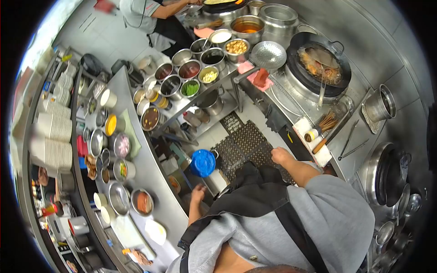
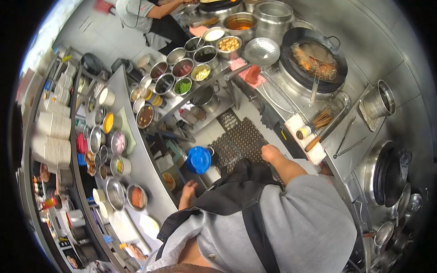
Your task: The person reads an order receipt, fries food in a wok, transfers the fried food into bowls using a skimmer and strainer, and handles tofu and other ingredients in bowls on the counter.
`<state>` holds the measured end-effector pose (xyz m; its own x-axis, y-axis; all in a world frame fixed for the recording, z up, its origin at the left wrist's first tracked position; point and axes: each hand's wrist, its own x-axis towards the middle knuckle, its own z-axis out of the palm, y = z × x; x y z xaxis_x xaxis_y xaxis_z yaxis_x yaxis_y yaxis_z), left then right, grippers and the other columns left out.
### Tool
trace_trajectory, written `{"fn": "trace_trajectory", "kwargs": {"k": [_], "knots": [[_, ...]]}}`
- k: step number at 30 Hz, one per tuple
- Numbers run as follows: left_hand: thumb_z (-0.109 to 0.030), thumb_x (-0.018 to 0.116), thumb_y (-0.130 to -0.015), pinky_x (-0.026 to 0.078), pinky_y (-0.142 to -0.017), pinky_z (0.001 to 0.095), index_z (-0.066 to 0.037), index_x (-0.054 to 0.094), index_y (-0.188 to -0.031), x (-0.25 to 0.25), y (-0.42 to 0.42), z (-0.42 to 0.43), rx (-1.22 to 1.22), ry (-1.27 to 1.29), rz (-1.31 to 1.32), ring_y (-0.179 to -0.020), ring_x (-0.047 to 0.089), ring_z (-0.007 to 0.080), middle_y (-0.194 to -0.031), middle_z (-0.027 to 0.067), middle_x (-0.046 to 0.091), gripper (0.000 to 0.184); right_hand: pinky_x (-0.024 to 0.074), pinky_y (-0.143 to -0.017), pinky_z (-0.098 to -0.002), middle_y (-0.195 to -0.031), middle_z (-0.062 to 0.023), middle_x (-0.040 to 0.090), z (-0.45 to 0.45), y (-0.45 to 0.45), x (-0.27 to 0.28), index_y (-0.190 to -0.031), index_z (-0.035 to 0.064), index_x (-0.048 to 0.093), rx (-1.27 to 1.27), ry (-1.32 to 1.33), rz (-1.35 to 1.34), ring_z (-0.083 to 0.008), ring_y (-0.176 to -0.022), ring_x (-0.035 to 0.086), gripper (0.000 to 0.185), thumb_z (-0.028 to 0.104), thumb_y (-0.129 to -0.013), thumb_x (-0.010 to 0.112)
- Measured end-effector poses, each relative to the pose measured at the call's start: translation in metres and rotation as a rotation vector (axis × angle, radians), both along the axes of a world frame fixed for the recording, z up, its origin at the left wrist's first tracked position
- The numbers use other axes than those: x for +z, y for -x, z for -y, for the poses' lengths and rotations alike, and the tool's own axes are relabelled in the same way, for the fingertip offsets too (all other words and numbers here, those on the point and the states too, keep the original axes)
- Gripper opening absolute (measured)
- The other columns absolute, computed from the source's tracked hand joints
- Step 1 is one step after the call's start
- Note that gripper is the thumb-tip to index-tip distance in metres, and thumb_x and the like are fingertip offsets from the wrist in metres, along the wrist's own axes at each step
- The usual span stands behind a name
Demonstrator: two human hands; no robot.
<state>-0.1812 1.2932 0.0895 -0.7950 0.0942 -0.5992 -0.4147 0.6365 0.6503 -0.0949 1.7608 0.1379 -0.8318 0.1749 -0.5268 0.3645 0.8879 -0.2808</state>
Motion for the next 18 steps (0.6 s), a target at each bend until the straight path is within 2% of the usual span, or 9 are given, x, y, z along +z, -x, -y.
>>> {"fn": "trace_trajectory", "kwargs": {"k": [1, 2, 3, 4, 5, 8, 12, 17, 18], "knots": [[-0.022, 0.06, -0.08, 0.046, -0.086, 0.0417, 0.003, 0.057, -0.113, -0.038, -0.005, 0.007, 0.082, -0.091, 0.154, -0.103, 0.058, 0.0323, -0.103, 0.0212, 0.062, 0.041, 0.0463, -0.086, -0.0425, -0.093, -0.0205, 0.064, -0.005, -0.005, -0.003, -0.087, 0.0029, 0.068, -0.035, 0.001, -0.007, -0.0343, -0.093, 0.06, 0.023, 0.01, -0.074, 0.051], [-0.024, 0.065, -0.078, 0.046, -0.085, 0.0369, -0.003, 0.057, -0.115, -0.135, 0.009, 0.066, -0.316, -0.09, 0.079, -0.102, 0.059, 0.0263, -0.106, 0.0155, 0.063, 0.043, 0.0462, -0.086, -0.0421, -0.093, -0.0196, 0.064, -0.009, -0.011, -0.006, -0.087, 0.003, 0.068, -0.075, 0.001, -0.011, -0.034, -0.093, 0.06, 0.023, 0.011, -0.074, 0.051], [-0.027, 0.069, -0.076, 0.046, -0.083, 0.032, -0.009, 0.058, -0.117, -0.093, 0.02, 0.049, -0.664, -0.127, -0.062, -0.1, 0.059, 0.0203, -0.108, 0.0097, 0.064, 0.046, 0.0461, -0.087, -0.0417, -0.093, -0.0187, 0.064, -0.013, -0.017, -0.009, -0.087, 0.003, 0.068, -0.12, 0.0, -0.015, -0.0337, -0.093, 0.06, 0.023, 0.012, -0.074, 0.051], [-0.027, 0.068, -0.076, 0.046, -0.082, 0.0325, -0.008, 0.058, -0.116, -0.111, 0.007, 0.062, -0.789, 0.132, 0.026, -0.099, 0.059, 0.0205, -0.107, 0.0104, 0.064, 0.045, 0.0465, -0.086, -0.0413, -0.092, -0.018, 0.065, -0.015, -0.023, -0.013, -0.087, 0.0035, 0.068, -0.181, 0.008, 0.013, -0.0335, -0.092, 0.06, 0.023, 0.013, -0.074, 0.051], [-0.027, 0.068, -0.076, 0.047, -0.081, 0.0331, -0.008, 0.059, -0.115, -0.129, 0.008, 0.071, -0.82, 0.216, 0.084, -0.099, 0.059, 0.0208, -0.107, 0.0111, 0.064, 0.044, 0.0465, -0.086, -0.0413, -0.092, -0.018, 0.065, -0.015, -0.029, -0.012, -0.087, 0.0035, 0.068, -0.213, 0.005, 0.014, -0.0335, -0.092, 0.06, 0.023, 0.013, -0.074, 0.051], [-0.026, 0.066, -0.077, 0.048, -0.077, 0.0348, -0.006, 0.06, -0.111, -0.134, 0.031, 0.065, -0.903, 0.272, 0.165, -0.098, 0.06, 0.0216, -0.104, 0.0132, 0.063, 0.04, 0.0478, -0.081, -0.0435, -0.087, -0.0196, 0.064, -0.014, -0.049, 0.003, -0.085, 0.004, 0.067, -0.362, 0.055, -0.114, -0.0351, -0.088, 0.061, 0.022, 0.015, -0.074, 0.051], [-0.025, 0.063, -0.078, 0.049, -0.073, 0.0371, -0.004, 0.061, -0.107, -0.141, 0.089, 0.041, -0.939, 0.291, 0.204, -0.096, 0.06, 0.0226, -0.101, 0.016, 0.063, 0.035, 0.0488, -0.076, -0.0451, -0.082, -0.0202, 0.063, -0.027, -0.054, 0.002, -0.08, 0.003, 0.066, -0.356, -0.037, -0.146, -0.0371, -0.081, 0.061, 0.021, 0.016, -0.074, 0.051], [-0.025, 0.059, -0.08, 0.051, -0.067, 0.0399, -0.002, 0.063, -0.101, -0.141, 0.196, -0.008, -0.751, 0.258, 0.267, -0.094, 0.061, 0.024, -0.097, 0.0194, 0.062, 0.031, 0.0454, -0.064, -0.0463, -0.07, -0.0219, 0.058, -0.058, -0.02, 0.05, -0.075, 0.0012, 0.062, -0.714, -0.159, -0.695, -0.04, -0.07, 0.058, 0.019, 0.018, -0.081, 0.055], [-0.024, 0.059, -0.08, 0.051, -0.065, 0.0405, -0.002, 0.064, -0.1, -0.139, 0.219, -0.023, -0.673, 0.233, 0.269, -0.093, 0.061, 0.0242, -0.096, 0.0201, 0.062, 0.031, 0.0451, -0.064, -0.0451, -0.072, -0.0218, 0.058, -0.063, -0.005, 0.088, -0.075, 0.0007, 0.062, -0.733, -0.175, -0.732, -0.0397, -0.071, 0.058, 0.019, 0.018, -0.081, 0.056]]}}
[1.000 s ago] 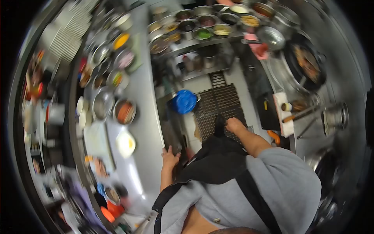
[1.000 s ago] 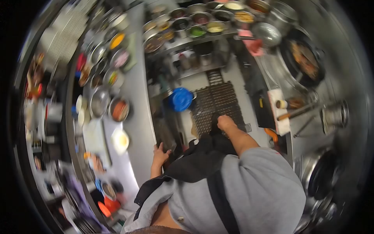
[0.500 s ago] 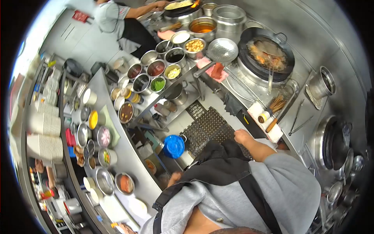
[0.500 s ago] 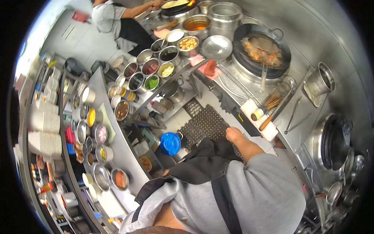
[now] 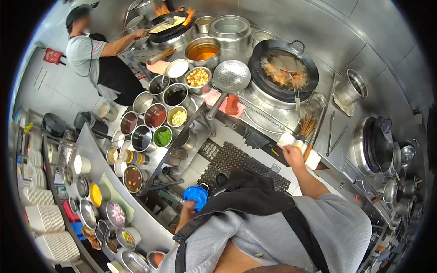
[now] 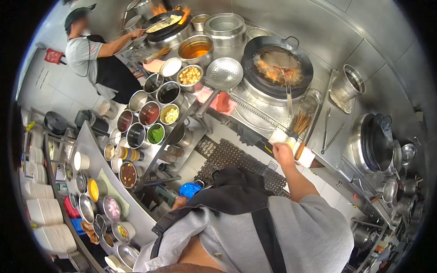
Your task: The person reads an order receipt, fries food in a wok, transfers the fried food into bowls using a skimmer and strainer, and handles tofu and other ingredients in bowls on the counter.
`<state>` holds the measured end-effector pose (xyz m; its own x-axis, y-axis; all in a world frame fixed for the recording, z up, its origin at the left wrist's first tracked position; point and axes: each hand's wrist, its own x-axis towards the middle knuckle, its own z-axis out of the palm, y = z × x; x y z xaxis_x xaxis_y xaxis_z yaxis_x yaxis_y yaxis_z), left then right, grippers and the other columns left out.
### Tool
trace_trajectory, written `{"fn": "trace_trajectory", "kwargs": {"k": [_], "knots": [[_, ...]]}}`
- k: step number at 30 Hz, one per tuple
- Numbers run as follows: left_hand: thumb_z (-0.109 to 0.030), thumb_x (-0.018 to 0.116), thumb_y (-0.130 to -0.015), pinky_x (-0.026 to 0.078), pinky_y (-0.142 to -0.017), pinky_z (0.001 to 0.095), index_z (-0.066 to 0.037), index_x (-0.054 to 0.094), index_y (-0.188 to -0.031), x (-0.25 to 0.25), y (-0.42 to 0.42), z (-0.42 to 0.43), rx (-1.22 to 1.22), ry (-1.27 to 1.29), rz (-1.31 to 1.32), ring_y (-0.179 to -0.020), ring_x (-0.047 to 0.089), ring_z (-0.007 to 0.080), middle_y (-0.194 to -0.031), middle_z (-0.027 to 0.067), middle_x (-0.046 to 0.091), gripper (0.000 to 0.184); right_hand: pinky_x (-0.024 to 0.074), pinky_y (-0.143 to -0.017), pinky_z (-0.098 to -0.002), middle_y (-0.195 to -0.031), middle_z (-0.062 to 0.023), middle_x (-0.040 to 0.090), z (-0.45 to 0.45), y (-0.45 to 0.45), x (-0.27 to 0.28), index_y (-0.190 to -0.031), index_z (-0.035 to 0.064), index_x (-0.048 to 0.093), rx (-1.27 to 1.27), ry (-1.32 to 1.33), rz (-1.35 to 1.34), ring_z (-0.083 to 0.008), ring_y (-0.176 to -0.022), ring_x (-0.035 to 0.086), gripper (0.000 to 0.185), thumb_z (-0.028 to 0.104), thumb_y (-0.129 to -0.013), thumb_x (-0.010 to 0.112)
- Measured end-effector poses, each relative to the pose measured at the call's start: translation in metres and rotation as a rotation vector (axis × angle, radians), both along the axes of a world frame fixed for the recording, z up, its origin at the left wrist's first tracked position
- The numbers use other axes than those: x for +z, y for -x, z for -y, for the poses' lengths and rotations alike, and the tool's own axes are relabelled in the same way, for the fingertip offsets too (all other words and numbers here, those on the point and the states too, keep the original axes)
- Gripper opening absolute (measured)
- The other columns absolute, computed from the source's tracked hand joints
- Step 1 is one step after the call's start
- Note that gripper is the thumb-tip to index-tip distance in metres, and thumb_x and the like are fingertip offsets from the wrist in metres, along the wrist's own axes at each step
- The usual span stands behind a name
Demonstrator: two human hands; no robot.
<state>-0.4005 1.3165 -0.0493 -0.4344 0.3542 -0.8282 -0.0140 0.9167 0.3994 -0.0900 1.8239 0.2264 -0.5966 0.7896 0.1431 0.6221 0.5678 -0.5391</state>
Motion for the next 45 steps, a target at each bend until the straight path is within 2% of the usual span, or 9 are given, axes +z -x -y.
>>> {"fn": "trace_trajectory", "kwargs": {"k": [6, 9, 12, 13, 14, 16, 27, 30, 45], "knots": [[-0.024, 0.057, -0.079, 0.052, -0.069, 0.0422, -0.003, 0.064, -0.102, 0.073, 0.102, -0.1, 0.36, -0.012, -0.115, -0.099, 0.061, 0.0272, -0.101, 0.0199, 0.062, 0.032, 0.0475, -0.073, -0.0397, -0.094, -0.0203, 0.06, -0.093, 0.042, 0.057, -0.099, 0.0006, 0.062, -0.328, -0.252, -0.091, -0.036, -0.085, 0.059, 0.023, 0.012, -0.078, 0.06], [-0.019, 0.061, -0.076, 0.05, -0.081, 0.0382, -0.01, 0.063, -0.109, 0.052, 0.128, -0.119, -0.04, 0.034, -0.209, -0.105, 0.058, 0.0285, -0.111, 0.013, 0.061, 0.034, 0.0468, -0.082, -0.042, -0.108, -0.0206, 0.055, -0.135, 0.053, 0.035, -0.115, -0.0002, 0.053, -0.313, -0.45, 0.159, -0.0374, -0.087, 0.058, 0.039, 0.008, -0.077, 0.058], [-0.017, 0.058, -0.077, 0.046, -0.092, 0.0379, -0.019, 0.063, -0.111, 0.068, 0.125, -0.146, -1.18, 0.19, -0.406, -0.112, 0.054, 0.0274, -0.116, 0.01, 0.059, 0.034, 0.0465, -0.086, -0.0452, -0.11, -0.0254, 0.054, -0.165, 0.062, 0.013, -0.123, -0.0004, 0.044, -0.39, -0.115, 0.317, -0.0394, -0.098, 0.057, 0.043, 0.002, -0.08, 0.046], [-0.016, 0.055, -0.079, 0.046, -0.09, 0.0387, -0.018, 0.063, -0.11, 0.079, 0.109, -0.154, -1.183, 0.18, -0.431, -0.111, 0.054, 0.0274, -0.117, 0.01, 0.058, 0.032, 0.0465, -0.086, -0.0452, -0.11, -0.0254, 0.054, -0.177, 0.063, 0.014, -0.123, -0.0004, 0.044, -0.388, -0.116, 0.309, -0.0394, -0.098, 0.057, 0.043, 0.002, -0.08, 0.046], [-0.015, 0.055, -0.078, 0.049, -0.083, 0.0408, -0.018, 0.067, -0.102, 0.019, 0.105, -0.144, -0.367, 0.039, -0.157, -0.102, 0.059, 0.0293, -0.107, 0.0127, 0.062, 0.026, 0.0472, -0.084, -0.0457, -0.108, -0.0255, 0.055, -0.187, 0.061, 0.016, -0.125, -0.0001, 0.043, -0.4, -0.077, 0.33, -0.04, -0.098, 0.057, 0.043, 0.002, -0.082, 0.043], [-0.017, 0.054, -0.078, 0.051, -0.076, 0.0421, -0.018, 0.069, -0.091, 0.005, 0.076, -0.172, -1.208, -0.166, -0.646, -0.091, 0.063, 0.0319, -0.094, 0.0147, 0.065, 0.02, 0.0489, -0.08, -0.0469, -0.105, -0.0251, 0.058, -0.214, 0.047, 0.011, -0.128, 0.0015, 0.041, -0.435, -0.134, 0.279, -0.041, -0.093, 0.059, 0.045, 0.001, -0.084, 0.037], [-0.032, 0.06, -0.075, 0.049, -0.065, 0.0429, -0.01, 0.066, -0.078, -0.028, 0.08, -0.198, -1.167, -0.304, -0.356, -0.073, 0.062, 0.0321, -0.078, 0.0171, 0.063, 0.022, 0.0464, -0.049, -0.0356, -0.065, -0.0125, 0.061, -0.222, 0.012, 0.053, -0.115, 0.0033, 0.056, -0.444, -0.14, -0.233, -0.023, -0.049, 0.058, 0.034, 0.007, -0.081, 0.049], [-0.034, 0.061, -0.074, 0.048, -0.063, 0.0431, -0.009, 0.065, -0.075, -0.035, 0.1, -0.216, -1.282, -0.401, -0.41, -0.07, 0.061, 0.0322, -0.075, 0.0176, 0.063, 0.026, 0.0374, -0.034, -0.0262, -0.063, -0.0037, 0.058, -0.173, 0.02, 0.096, -0.115, 0.0043, 0.057, -0.443, 0.473, -0.41, -0.0089, -0.041, 0.048, 0.038, 0.003, -0.08, 0.044], [-0.034, 0.052, -0.078, 0.054, -0.056, 0.041, -0.001, 0.067, -0.08, 0.025, 0.104, -0.364, -0.848, -0.024, -0.093, -0.067, 0.066, 0.0292, -0.079, 0.0197, 0.065, 0.036, 0.047, -0.05, -0.0314, -0.077, -0.0065, 0.065, -0.084, 0.003, 0.078, -0.119, 0.0092, 0.056, -0.437, 0.387, -0.206, -0.0166, -0.048, 0.059, 0.04, 0.002, -0.08, 0.052]]}}
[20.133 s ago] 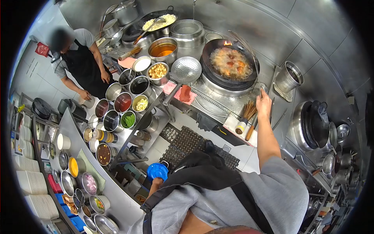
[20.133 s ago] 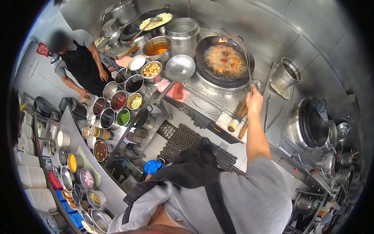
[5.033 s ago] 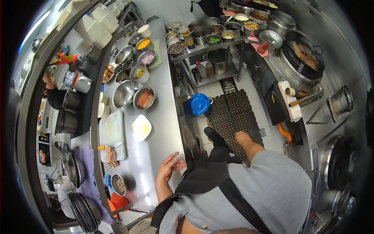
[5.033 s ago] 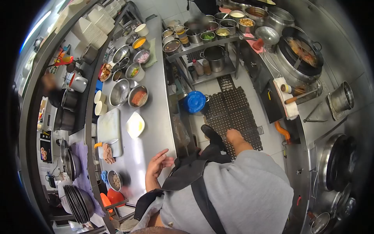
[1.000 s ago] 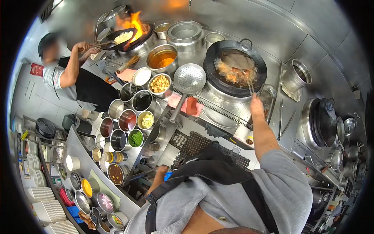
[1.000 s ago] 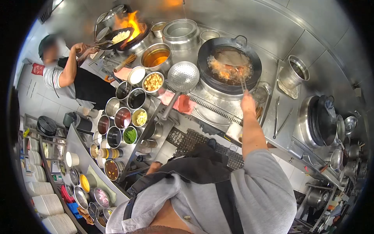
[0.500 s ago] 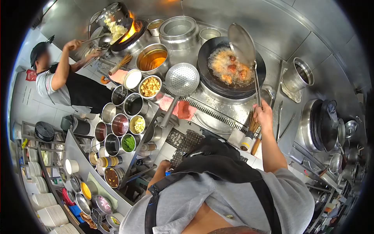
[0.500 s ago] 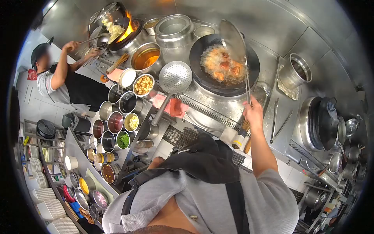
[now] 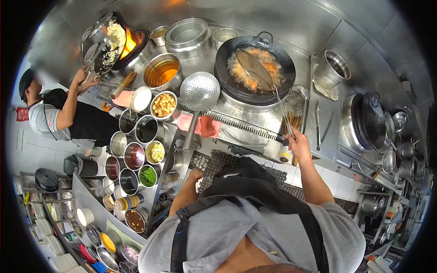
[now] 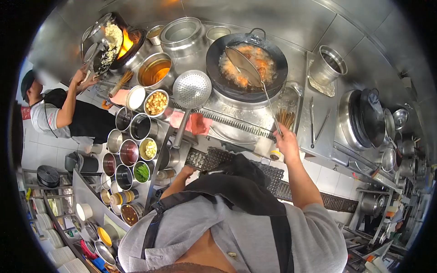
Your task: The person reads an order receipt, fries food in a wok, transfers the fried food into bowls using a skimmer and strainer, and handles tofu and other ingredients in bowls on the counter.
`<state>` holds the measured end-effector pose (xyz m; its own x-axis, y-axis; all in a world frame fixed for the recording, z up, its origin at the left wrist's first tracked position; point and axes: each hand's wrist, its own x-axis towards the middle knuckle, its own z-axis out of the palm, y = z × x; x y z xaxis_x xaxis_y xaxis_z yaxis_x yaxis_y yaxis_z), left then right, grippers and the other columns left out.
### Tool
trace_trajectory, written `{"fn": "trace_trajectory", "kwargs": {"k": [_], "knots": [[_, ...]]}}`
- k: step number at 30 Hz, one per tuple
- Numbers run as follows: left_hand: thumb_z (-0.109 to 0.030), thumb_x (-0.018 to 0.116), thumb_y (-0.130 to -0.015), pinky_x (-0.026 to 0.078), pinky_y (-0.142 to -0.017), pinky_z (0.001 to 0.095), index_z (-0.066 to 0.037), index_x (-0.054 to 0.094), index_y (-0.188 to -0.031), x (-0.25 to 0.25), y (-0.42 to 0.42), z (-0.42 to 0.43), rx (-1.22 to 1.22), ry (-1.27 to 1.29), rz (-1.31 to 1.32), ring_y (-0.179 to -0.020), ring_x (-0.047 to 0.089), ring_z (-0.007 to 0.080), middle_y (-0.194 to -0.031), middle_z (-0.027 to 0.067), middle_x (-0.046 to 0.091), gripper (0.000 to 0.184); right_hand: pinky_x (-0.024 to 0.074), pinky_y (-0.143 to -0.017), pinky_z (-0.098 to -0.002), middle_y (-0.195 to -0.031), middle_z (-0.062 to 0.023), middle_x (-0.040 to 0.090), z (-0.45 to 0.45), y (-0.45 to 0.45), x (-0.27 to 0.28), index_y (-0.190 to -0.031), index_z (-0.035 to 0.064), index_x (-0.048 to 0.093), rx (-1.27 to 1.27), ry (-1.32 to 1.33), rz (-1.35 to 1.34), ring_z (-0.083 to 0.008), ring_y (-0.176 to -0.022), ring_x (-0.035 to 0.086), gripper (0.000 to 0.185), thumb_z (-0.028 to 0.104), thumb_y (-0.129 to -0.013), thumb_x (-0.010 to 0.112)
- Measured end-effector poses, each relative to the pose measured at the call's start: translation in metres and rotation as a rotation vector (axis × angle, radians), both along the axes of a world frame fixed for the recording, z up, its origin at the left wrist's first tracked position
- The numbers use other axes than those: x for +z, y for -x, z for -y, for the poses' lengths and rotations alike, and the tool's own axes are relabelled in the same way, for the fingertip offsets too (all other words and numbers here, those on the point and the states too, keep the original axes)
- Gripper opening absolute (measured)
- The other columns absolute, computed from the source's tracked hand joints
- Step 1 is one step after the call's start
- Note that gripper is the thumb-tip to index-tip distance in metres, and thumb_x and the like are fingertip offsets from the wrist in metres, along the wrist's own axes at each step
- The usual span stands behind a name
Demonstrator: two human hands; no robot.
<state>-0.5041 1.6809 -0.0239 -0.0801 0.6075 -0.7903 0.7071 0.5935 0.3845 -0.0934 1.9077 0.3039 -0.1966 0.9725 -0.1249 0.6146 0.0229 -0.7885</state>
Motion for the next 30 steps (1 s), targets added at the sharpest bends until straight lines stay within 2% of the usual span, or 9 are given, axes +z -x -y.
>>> {"fn": "trace_trajectory", "kwargs": {"k": [4, 5, 6, 10, 12, 15, 20, 22, 30], "knots": [[-0.035, 0.053, -0.08, 0.051, -0.077, 0.0433, -0.003, 0.065, -0.096, 0.018, 0.015, 0.022, 0.022, -0.315, 0.035, -0.086, 0.064, 0.0296, -0.105, 0.0185, 0.062, 0.038, 0.0473, -0.051, -0.0343, -0.075, -0.0086, 0.065, 0.003, -0.011, -0.008, -0.118, 0.0096, 0.056, -0.003, -0.196, 0.034, -0.0207, -0.048, 0.059, 0.039, 0.005, -0.08, 0.053], [-0.033, 0.057, -0.08, 0.051, -0.079, 0.0423, -0.003, 0.063, -0.103, 0.035, 0.007, 0.022, 0.286, -0.145, 0.016, -0.093, 0.062, 0.0304, -0.112, 0.0164, 0.06, 0.038, 0.0491, -0.058, -0.0353, -0.076, -0.012, 0.065, 0.001, -0.014, -0.007, -0.119, 0.0073, 0.056, -0.049, -0.161, 0.026, -0.0244, -0.057, 0.062, 0.039, 0.006, -0.079, 0.053], [-0.033, 0.057, -0.08, 0.051, -0.079, 0.0423, -0.003, 0.063, -0.103, 0.027, 0.015, 0.028, 0.282, -0.15, 0.013, -0.093, 0.062, 0.0304, -0.112, 0.0164, 0.06, 0.038, 0.0491, -0.058, -0.0353, -0.076, -0.012, 0.065, 0.0, -0.009, 0.007, -0.119, 0.0073, 0.056, -0.053, -0.165, 0.023, -0.0244, -0.057, 0.062, 0.039, 0.006, -0.079, 0.053], [-0.031, 0.056, -0.082, 0.056, -0.068, 0.0371, -0.001, 0.064, -0.101, -0.029, 0.05, 0.084, -0.713, -0.187, -0.175, -0.082, 0.065, 0.031, -0.105, 0.0176, 0.062, 0.036, 0.0501, -0.059, -0.037, -0.073, -0.0189, 0.064, -0.033, 0.005, 0.022, -0.118, 0.0039, 0.055, -0.222, -0.117, 0.155, -0.0255, -0.059, 0.064, 0.04, 0.005, -0.078, 0.051], [-0.032, 0.056, -0.083, 0.057, -0.064, 0.0383, -0.003, 0.065, -0.099, -0.003, 0.023, 0.101, 0.235, 0.274, -0.069, -0.079, 0.065, 0.0299, -0.101, 0.0165, 0.063, 0.035, 0.0487, -0.05, -0.038, -0.071, -0.0183, 0.064, -0.067, 0.001, -0.014, -0.118, 0.0023, 0.055, -0.241, -0.393, 0.232, -0.0249, -0.049, 0.061, 0.04, 0.005, -0.078, 0.051], [-0.033, 0.056, -0.082, 0.057, -0.061, 0.0405, -0.002, 0.065, -0.098, -0.037, 0.024, 0.142, 0.125, 0.245, -0.05, -0.081, 0.065, 0.0289, -0.099, 0.0155, 0.064, 0.035, 0.0498, -0.049, -0.0365, -0.074, -0.0159, 0.066, -0.078, 0.031, 0.002, -0.118, -0.001, 0.053, -0.338, -0.09, 0.125, -0.0237, -0.048, 0.061, 0.041, 0.004, -0.078, 0.048], [-0.032, 0.056, -0.082, 0.056, -0.061, 0.0411, -0.002, 0.065, -0.099, -0.051, 0.014, 0.171, -0.106, 0.067, -0.069, -0.081, 0.065, 0.0289, -0.1, 0.0154, 0.064, 0.035, 0.0496, -0.043, -0.0331, -0.078, -0.0178, 0.065, -0.088, 0.045, -0.024, -0.124, -0.0056, 0.047, -0.343, 0.027, -0.103, -0.0206, -0.046, 0.06, 0.045, 0.0, -0.079, 0.043], [-0.032, 0.056, -0.082, 0.056, -0.061, 0.0413, -0.002, 0.065, -0.099, -0.057, 0.011, 0.172, -0.149, 0.014, -0.072, -0.081, 0.065, 0.0289, -0.1, 0.0153, 0.064, 0.035, 0.0445, -0.036, -0.0289, -0.077, -0.0167, 0.062, -0.081, 0.042, -0.026, -0.117, -0.0117, 0.044, -0.343, 0.127, -0.389, -0.0188, -0.043, 0.055, 0.04, -0.003, -0.079, 0.038], [-0.032, 0.056, -0.082, 0.056, -0.06, 0.0422, -0.002, 0.065, -0.099, -0.063, 0.01, 0.147, -0.289, -0.17, -0.114, -0.081, 0.065, 0.0288, -0.1, 0.0151, 0.064, 0.035, 0.0411, -0.035, -0.0279, -0.078, -0.0159, 0.063, -0.076, 0.055, -0.032, -0.114, -0.0102, 0.039, -0.367, 0.303, -0.687, -0.0179, -0.045, 0.053, 0.038, -0.002, -0.078, 0.049]]}}
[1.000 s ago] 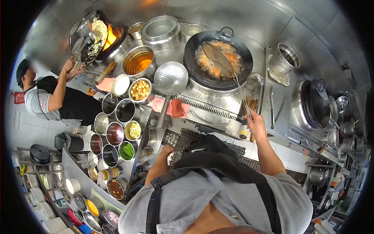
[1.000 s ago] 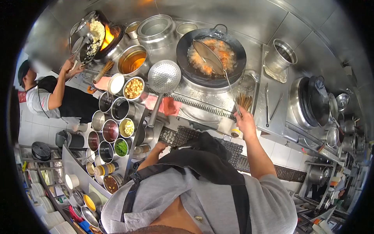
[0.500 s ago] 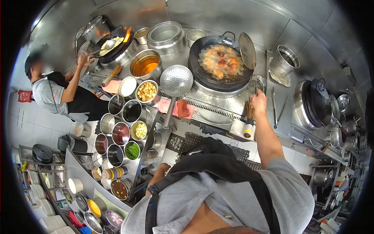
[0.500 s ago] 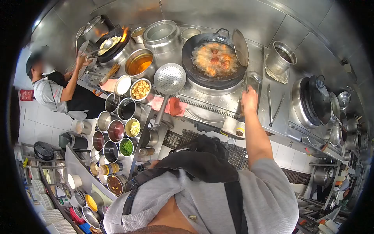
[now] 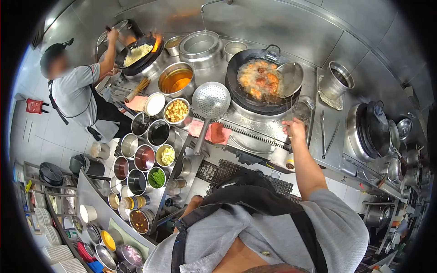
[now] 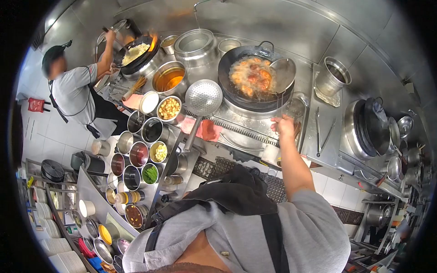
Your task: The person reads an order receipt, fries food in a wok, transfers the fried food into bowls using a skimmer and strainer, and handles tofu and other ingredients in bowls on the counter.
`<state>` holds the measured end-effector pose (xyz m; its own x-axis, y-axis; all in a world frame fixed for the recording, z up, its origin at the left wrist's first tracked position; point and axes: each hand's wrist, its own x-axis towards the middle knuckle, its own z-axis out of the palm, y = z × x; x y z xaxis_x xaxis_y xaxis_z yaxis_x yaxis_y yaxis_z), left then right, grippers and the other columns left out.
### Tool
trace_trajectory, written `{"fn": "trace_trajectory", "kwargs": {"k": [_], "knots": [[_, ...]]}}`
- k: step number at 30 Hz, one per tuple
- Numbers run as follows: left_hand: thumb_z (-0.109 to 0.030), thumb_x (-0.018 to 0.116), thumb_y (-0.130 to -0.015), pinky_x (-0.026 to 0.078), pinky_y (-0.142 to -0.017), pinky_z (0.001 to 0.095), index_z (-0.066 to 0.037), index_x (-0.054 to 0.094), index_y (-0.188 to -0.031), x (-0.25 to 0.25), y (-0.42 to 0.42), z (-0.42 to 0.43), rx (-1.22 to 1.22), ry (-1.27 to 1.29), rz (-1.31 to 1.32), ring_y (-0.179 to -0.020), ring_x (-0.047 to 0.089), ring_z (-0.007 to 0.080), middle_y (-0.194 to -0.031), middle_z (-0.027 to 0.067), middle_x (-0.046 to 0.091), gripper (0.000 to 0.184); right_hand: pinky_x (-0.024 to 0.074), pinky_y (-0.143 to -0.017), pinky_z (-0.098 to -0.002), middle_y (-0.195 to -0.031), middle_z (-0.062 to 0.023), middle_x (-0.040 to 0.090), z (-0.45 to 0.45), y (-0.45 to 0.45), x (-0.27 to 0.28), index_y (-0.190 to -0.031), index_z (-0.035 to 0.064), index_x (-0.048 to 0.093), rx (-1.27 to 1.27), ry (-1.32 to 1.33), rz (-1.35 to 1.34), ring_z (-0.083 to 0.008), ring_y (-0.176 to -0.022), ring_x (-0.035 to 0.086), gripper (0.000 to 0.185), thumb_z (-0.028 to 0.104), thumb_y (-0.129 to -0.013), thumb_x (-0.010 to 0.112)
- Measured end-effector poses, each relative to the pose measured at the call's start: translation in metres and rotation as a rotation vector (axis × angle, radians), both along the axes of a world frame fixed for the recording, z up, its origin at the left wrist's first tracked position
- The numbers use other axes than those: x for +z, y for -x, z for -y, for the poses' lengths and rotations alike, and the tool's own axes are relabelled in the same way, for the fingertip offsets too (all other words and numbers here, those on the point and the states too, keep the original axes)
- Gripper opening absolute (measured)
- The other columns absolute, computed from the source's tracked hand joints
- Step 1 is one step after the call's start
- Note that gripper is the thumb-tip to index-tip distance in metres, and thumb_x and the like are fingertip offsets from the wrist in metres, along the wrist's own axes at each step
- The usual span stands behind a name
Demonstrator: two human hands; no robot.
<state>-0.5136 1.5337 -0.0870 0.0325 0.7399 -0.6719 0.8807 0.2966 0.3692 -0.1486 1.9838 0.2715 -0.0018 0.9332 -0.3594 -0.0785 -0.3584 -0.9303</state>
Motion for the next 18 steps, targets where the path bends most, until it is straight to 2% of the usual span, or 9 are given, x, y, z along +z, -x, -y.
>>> {"fn": "trace_trajectory", "kwargs": {"k": [2, 3, 4, 7, 9, 10, 12, 17, 18], "knots": [[-0.032, 0.056, -0.082, 0.056, -0.06, 0.0424, -0.003, 0.065, -0.099, 0.02, -0.005, -0.017, -0.058, -0.063, -0.036, -0.081, 0.065, 0.0288, -0.1, 0.0151, 0.064, 0.035, 0.0417, -0.038, -0.0272, -0.078, -0.0172, 0.063, -0.003, 0.007, -0.002, -0.127, -0.0161, 0.03, 0.031, 0.036, -0.045, -0.0182, -0.045, 0.054, 0.055, -0.002, -0.078, 0.05], [-0.032, 0.056, -0.082, 0.056, -0.06, 0.0425, -0.003, 0.065, -0.099, 0.031, -0.009, -0.032, -0.093, -0.115, -0.079, -0.082, 0.065, 0.0288, -0.1, 0.0151, 0.064, 0.035, 0.0406, -0.037, -0.0256, -0.079, -0.0159, 0.063, 0.0, 0.011, 0.001, -0.116, -0.0124, 0.037, 0.016, 0.023, -0.105, -0.0164, -0.046, 0.053, 0.041, -0.001, -0.078, 0.05], [-0.032, 0.056, -0.082, 0.056, -0.061, 0.0432, -0.003, 0.065, -0.099, 0.078, -0.001, -0.036, 0.238, 0.145, 0.107, -0.082, 0.064, 0.0303, -0.102, 0.0152, 0.063, 0.035, 0.0395, -0.037, -0.024, -0.08, -0.0146, 0.064, 0.002, 0.013, 0.002, -0.104, -0.0086, 0.045, 0.002, 0.009, -0.165, -0.0146, -0.047, 0.053, 0.027, -0.001, -0.079, 0.049], [-0.032, 0.057, -0.082, 0.056, -0.063, 0.0425, -0.005, 0.065, -0.099, 0.088, 0.008, -0.06, 0.279, 0.229, -0.037, -0.085, 0.064, 0.0292, -0.106, 0.0135, 0.062, 0.033, 0.0397, -0.037, -0.0237, -0.079, -0.0142, 0.064, 0.004, 0.002, -0.009, -0.104, -0.0089, 0.044, -0.007, 0.021, -0.212, -0.0145, -0.047, 0.053, 0.027, -0.001, -0.079, 0.048], [-0.03, 0.057, -0.081, 0.057, -0.06, 0.0401, -0.003, 0.064, -0.1, 0.06, 0.033, -0.059, -0.295, -0.181, -0.077, -0.084, 0.064, 0.0295, -0.11, 0.0133, 0.061, 0.034, 0.0389, -0.035, -0.0248, -0.079, -0.0142, 0.063, 0.012, -0.003, 0.005, -0.101, -0.0092, 0.045, 0.013, 0.001, -0.171, -0.0152, -0.046, 0.052, 0.024, -0.001, -0.079, 0.048], [-0.03, 0.057, -0.081, 0.057, -0.06, 0.0401, -0.003, 0.064, -0.1, 0.058, 0.03, -0.06, -0.296, -0.18, -0.075, -0.084, 0.064, 0.0295, -0.11, 0.0133, 0.061, 0.034, 0.0389, -0.035, -0.0248, -0.079, -0.0142, 0.063, 0.01, -0.005, 0.004, -0.101, -0.0092, 0.045, 0.012, 0.002, -0.169, -0.0152, -0.046, 0.052, 0.024, -0.001, -0.079, 0.048], [-0.03, 0.057, -0.08, 0.057, -0.058, 0.038, -0.002, 0.061, -0.105, 0.056, 0.026, -0.065, 0.255, 0.064, 0.093, -0.086, 0.064, 0.0288, -0.113, 0.0128, 0.059, 0.037, 0.0366, -0.031, -0.0269, -0.079, -0.0141, 0.063, 0.005, -0.008, 0.006, -0.093, -0.0055, 0.051, 0.034, -0.038, -0.023, -0.016, -0.042, 0.052, 0.017, 0.0, -0.078, 0.048], [-0.029, 0.058, -0.08, 0.057, -0.057, 0.0371, -0.002, 0.06, -0.108, 0.068, 0.004, -0.069, 0.289, 0.209, 0.086, -0.09, 0.063, 0.0276, -0.115, 0.0127, 0.058, 0.039, 0.0384, -0.033, -0.0277, -0.076, -0.0134, 0.062, 0.004, -0.019, 0.022, -0.1, -0.0084, 0.048, 0.13, -0.095, 0.126, -0.0161, -0.041, 0.052, 0.024, 0.0, -0.077, 0.047], [-0.028, 0.057, -0.079, 0.056, -0.064, 0.0372, -0.004, 0.061, -0.107, 0.07, 0.0, -0.066, 0.14, 0.174, 0.036, -0.093, 0.062, 0.0289, -0.116, 0.0126, 0.058, 0.036, 0.0387, -0.033, -0.028, -0.075, -0.0127, 0.062, 0.004, -0.022, 0.02, -0.098, -0.0068, 0.05, 0.15, -0.096, 0.205, -0.0156, -0.04, 0.052, 0.023, 0.0, -0.076, 0.047]]}}
